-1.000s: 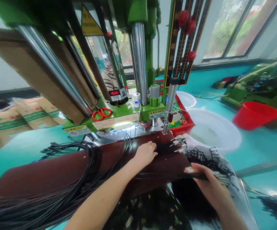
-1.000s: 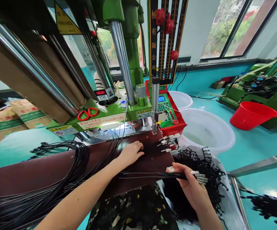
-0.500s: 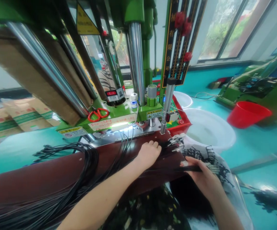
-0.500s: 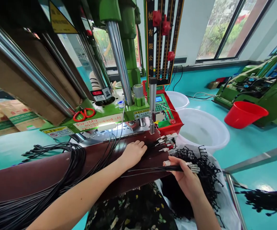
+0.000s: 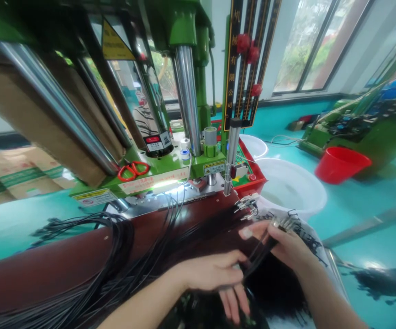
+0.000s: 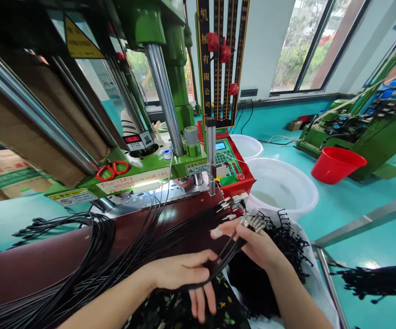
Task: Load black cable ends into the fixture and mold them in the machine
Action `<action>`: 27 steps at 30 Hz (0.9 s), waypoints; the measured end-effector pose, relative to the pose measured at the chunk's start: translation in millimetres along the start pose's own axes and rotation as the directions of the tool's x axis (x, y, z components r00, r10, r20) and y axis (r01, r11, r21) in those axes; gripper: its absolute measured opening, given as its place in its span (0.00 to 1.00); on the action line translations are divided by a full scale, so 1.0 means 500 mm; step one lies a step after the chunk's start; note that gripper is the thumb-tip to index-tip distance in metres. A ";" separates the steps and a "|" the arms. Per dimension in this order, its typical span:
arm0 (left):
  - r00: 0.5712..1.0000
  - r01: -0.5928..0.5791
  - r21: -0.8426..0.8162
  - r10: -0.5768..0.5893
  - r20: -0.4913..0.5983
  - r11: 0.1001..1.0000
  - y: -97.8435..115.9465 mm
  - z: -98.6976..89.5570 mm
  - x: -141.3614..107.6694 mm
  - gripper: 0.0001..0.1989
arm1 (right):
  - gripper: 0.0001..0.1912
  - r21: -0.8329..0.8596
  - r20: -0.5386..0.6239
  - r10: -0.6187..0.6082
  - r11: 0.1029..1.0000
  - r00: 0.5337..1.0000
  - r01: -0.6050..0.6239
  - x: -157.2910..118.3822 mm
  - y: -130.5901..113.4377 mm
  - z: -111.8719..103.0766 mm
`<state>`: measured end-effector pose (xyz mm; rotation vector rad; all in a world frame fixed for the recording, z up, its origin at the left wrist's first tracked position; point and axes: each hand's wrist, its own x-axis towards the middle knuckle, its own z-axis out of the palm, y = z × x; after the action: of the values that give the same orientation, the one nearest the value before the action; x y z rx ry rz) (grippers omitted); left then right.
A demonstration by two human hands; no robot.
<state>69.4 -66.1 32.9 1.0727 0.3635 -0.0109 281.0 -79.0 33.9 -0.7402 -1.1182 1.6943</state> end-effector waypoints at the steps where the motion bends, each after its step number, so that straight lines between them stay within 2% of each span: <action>1: 0.998 -0.017 -0.097 0.022 0.056 0.995 0.000 0.015 0.004 0.25 | 0.17 -0.063 0.085 0.044 0.997 0.995 -0.039 0.000 -0.002 0.009; 2: 0.996 -0.059 -0.168 0.068 0.050 0.984 -0.001 0.030 0.013 0.28 | 0.17 -0.128 0.150 0.100 0.988 0.984 -0.081 0.000 0.000 0.018; 3: 0.993 -0.122 -0.215 0.120 -0.021 0.969 -0.005 0.043 0.024 0.30 | 0.16 -0.184 0.189 0.165 0.974 0.968 -0.130 0.001 0.005 0.027; 4: 0.976 -0.197 -0.242 0.166 -0.142 0.950 -0.012 0.055 0.038 0.30 | 0.16 -0.223 0.204 0.230 0.957 0.952 -0.183 0.004 0.012 0.035; 6: 0.893 -0.324 -0.269 0.199 -0.404 0.907 -0.032 0.069 0.067 0.27 | 0.18 -0.242 0.191 0.317 0.932 0.929 -0.269 0.013 0.028 0.045; 7: 0.844 -0.366 -0.279 0.191 -0.501 0.888 -0.043 0.073 0.080 0.25 | 0.19 -0.219 0.173 0.323 0.934 0.931 -0.283 0.021 0.033 0.045; 9: 0.780 -0.419 -0.287 0.180 -0.599 0.861 -0.064 0.075 0.099 0.22 | 0.21 -0.145 0.113 0.244 0.963 0.963 -0.227 0.041 0.032 0.041; 11: 0.766 -0.427 -0.266 0.190 -0.614 0.864 -0.077 0.071 0.107 0.21 | 0.21 -0.139 0.053 0.101 0.986 0.994 -0.093 0.066 0.015 0.036; 13: 0.751 -0.431 -0.232 0.204 -0.628 0.872 -0.079 0.065 0.109 0.22 | 0.20 -0.292 0.093 0.038 0.956 0.995 -0.009 0.091 -0.011 0.036; 14: 0.745 -0.435 -0.228 0.206 -0.635 0.871 -0.077 0.061 0.109 0.22 | 0.20 -0.406 0.156 0.079 0.914 0.985 -0.009 0.102 -0.024 0.040; 16: 0.732 -0.456 -0.238 0.210 -0.648 0.858 -0.070 0.053 0.109 0.23 | 0.20 -0.607 0.262 0.265 0.793 0.928 -0.055 0.119 -0.043 0.053; 18: 0.716 -0.486 -0.254 0.214 -0.665 0.836 -0.064 0.044 0.109 0.24 | 0.22 -0.718 0.300 0.377 0.694 0.877 -0.053 0.131 -0.048 0.069; 22: 0.678 -0.551 -0.287 0.219 -0.701 0.784 -0.062 0.031 0.107 0.23 | 0.26 -0.821 0.345 0.305 0.556 0.888 0.129 0.150 -0.033 0.096; 23: 0.672 -0.561 -0.291 0.222 -0.706 0.775 -0.064 0.027 0.105 0.23 | 0.25 -0.822 0.360 0.323 0.554 0.875 0.134 0.156 -0.028 0.100; 25: 0.639 -0.586 -0.275 0.225 -0.735 0.762 -0.066 0.017 0.098 0.23 | 0.23 -0.783 0.384 0.389 0.618 0.837 0.072 0.175 -0.018 0.101; 26: 0.605 -0.602 -0.257 0.222 -0.765 0.756 -0.067 0.009 0.092 0.23 | 0.23 -0.756 0.382 0.389 0.654 0.838 0.041 0.189 -0.012 0.098; 27: 0.560 -0.621 -0.234 0.214 -0.800 0.749 -0.067 0.000 0.084 0.23 | 0.22 -0.747 0.358 0.354 0.664 0.864 0.037 0.208 -0.005 0.092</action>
<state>102.7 -75.4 -8.2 0.5616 0.7753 0.9751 204.0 1.7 55.8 -0.9526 -2.2388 1.5841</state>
